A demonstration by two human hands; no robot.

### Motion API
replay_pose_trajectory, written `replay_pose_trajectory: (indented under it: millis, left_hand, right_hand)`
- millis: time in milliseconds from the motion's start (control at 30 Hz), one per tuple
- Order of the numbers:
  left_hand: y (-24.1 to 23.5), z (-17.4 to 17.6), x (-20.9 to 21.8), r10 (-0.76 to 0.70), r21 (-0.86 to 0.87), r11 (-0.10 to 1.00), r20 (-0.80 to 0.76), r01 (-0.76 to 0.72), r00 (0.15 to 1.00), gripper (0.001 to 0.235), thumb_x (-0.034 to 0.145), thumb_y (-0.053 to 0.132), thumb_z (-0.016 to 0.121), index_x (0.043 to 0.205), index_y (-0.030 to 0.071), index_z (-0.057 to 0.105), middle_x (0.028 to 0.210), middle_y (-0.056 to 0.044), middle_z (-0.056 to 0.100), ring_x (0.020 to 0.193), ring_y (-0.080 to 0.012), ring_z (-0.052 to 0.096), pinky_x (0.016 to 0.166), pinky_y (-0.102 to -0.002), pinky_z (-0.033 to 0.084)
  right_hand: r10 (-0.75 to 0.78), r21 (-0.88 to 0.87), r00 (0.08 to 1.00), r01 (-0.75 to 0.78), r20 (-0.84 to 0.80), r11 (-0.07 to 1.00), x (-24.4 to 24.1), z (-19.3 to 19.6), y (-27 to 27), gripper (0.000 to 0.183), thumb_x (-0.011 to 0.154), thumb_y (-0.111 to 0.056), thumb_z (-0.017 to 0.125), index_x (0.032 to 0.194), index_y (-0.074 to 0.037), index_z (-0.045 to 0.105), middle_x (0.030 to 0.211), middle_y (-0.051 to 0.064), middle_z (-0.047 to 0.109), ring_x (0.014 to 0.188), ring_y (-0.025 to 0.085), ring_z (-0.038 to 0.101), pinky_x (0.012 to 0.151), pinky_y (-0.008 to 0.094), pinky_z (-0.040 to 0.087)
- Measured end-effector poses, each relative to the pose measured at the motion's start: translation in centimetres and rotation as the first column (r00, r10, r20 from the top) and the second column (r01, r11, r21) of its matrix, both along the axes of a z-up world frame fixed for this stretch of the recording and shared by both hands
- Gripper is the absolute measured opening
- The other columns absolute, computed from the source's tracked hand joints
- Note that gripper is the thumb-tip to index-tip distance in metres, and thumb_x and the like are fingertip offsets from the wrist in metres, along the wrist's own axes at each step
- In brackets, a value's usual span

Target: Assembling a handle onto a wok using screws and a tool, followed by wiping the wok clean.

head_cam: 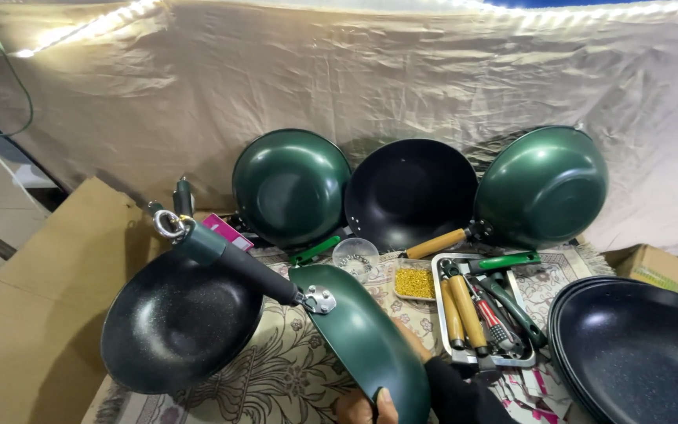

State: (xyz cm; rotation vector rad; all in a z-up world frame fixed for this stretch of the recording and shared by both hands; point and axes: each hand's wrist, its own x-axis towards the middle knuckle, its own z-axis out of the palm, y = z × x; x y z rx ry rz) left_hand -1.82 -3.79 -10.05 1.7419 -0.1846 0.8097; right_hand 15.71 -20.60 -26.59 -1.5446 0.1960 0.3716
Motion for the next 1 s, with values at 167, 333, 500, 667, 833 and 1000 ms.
replay_pose_trajectory:
  millis: [167, 333, 500, 667, 833, 1000]
  left_hand:
    - [-0.1, 5.3, -0.6, -0.106, 0.067, 0.992, -0.061, 0.11, 0.992, 0.014, 0.082, 0.014, 0.06, 0.079, 0.006, 0.071, 0.059, -0.007, 0.07, 0.04, -0.0233, 0.059, 0.046, -0.034, 0.054]
    - [-0.9, 5.8, 0.2, -0.061, 0.179, 0.981, -0.112, 0.081, 0.992, 0.021, 0.087, 0.023, 0.06, 0.083, 0.006, 0.071, 0.061, -0.01, 0.07, 0.044, -0.0295, 0.061, 0.051, -0.039, 0.055]
    - [-2.1, 8.9, 0.3, -0.039, 0.204, 0.978, -0.071, 0.053, 0.997, 0.02, 0.086, 0.019, 0.057, 0.077, 0.007, 0.07, 0.056, -0.008, 0.062, 0.04, -0.0267, 0.049, 0.045, -0.037, 0.045]
    - [-2.7, 7.0, 0.7, -0.036, 0.228, 0.972, -0.059, 0.048, 0.998, 0.024, 0.089, 0.021, 0.054, 0.081, 0.005, 0.07, 0.056, -0.007, 0.061, 0.041, -0.0237, 0.049, 0.047, -0.035, 0.046]
    - [-2.5, 6.9, 0.6, -0.104, 0.192, 0.975, -0.059, 0.113, 0.993, 0.024, 0.092, 0.019, 0.052, 0.088, 0.002, 0.069, 0.062, -0.01, 0.065, 0.043, -0.0255, 0.054, 0.05, -0.037, 0.05]
    - [-2.5, 6.9, 0.3, -0.062, 0.208, 0.976, -0.034, 0.068, 0.997, 0.019, 0.088, 0.015, 0.055, 0.084, 0.003, 0.069, 0.061, -0.009, 0.065, 0.042, -0.0263, 0.053, 0.048, -0.036, 0.049]
  right_hand:
    - [-0.155, 0.085, 0.98, 0.166, -0.121, 0.982, -6.1, -2.6, -1.2, 0.058, 0.097, -0.043, 0.049, 0.143, -0.009, 0.06, 0.145, 0.012, 0.059, 0.129, 0.023, 0.054, 0.109, 0.037, 0.04]
    - [-0.299, 0.162, 0.926, 0.339, -0.231, 0.927, -11.3, 6.1, 0.0, 0.054, 0.099, -0.037, 0.051, 0.139, -0.003, 0.062, 0.138, 0.016, 0.063, 0.121, 0.025, 0.055, 0.102, 0.036, 0.042]
    - [-0.402, 0.221, 0.844, 0.493, -0.354, 0.841, -11.6, 17.3, 0.7, 0.049, 0.101, -0.032, 0.054, 0.134, 0.003, 0.065, 0.131, 0.019, 0.066, 0.112, 0.026, 0.057, 0.096, 0.035, 0.044]
    - [-0.387, 0.12, 0.916, 0.399, -0.107, 0.909, -10.7, 14.4, -0.5, 0.035, 0.098, -0.024, 0.059, 0.092, 0.009, 0.069, 0.092, 0.018, 0.067, 0.081, 0.021, 0.053, 0.072, 0.031, 0.043]
    - [-0.178, -0.342, 0.925, 0.295, 0.336, 0.892, -9.0, 11.6, -2.4, 0.052, 0.096, -0.037, 0.056, 0.128, 0.001, 0.069, 0.138, 0.015, 0.069, 0.129, 0.026, 0.068, 0.104, 0.03, 0.054]
    - [0.178, -0.743, 0.908, 0.183, 0.378, 0.644, -8.6, 11.2, -3.6, 0.054, 0.081, -0.022, 0.071, 0.135, -0.018, 0.065, 0.148, 0.015, 0.053, 0.13, 0.034, 0.057, 0.108, 0.043, 0.049]
